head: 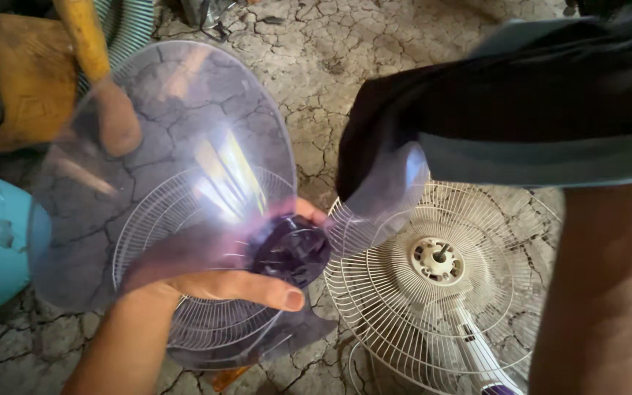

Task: The person wipes a fan cage with a cloth, then attaches the cage to the fan stand. They wipe the fan blades with the cloth and mount the blades onto the stand, securing them with a nut.

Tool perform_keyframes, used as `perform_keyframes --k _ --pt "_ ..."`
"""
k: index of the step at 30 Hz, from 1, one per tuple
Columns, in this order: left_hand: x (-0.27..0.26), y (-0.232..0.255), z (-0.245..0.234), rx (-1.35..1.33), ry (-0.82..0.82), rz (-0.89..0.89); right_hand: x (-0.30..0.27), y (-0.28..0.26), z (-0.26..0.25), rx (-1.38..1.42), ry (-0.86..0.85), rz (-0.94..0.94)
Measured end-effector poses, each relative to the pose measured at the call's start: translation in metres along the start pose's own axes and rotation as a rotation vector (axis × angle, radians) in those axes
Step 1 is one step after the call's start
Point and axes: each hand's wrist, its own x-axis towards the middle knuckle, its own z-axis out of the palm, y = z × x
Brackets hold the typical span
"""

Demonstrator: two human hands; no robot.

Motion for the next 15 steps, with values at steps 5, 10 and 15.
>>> perform_keyframes --k 5,10,15 --pt "-0.007 -0.026 -0.01 -0.265 0.007 0.36 -0.007 0.013 0.024 0.045 -0.017 0.019" --pt "0.025 -0.06 -0.003 -0.57 0.368 0.518 -0.011 0.06 0.047 -0.031 0.025 0.192" --pt "0.091 -0.071 0.021 -0.614 0.758 0.369 -0.014 0.028 0.042 -0.178 -0.008 0.237"
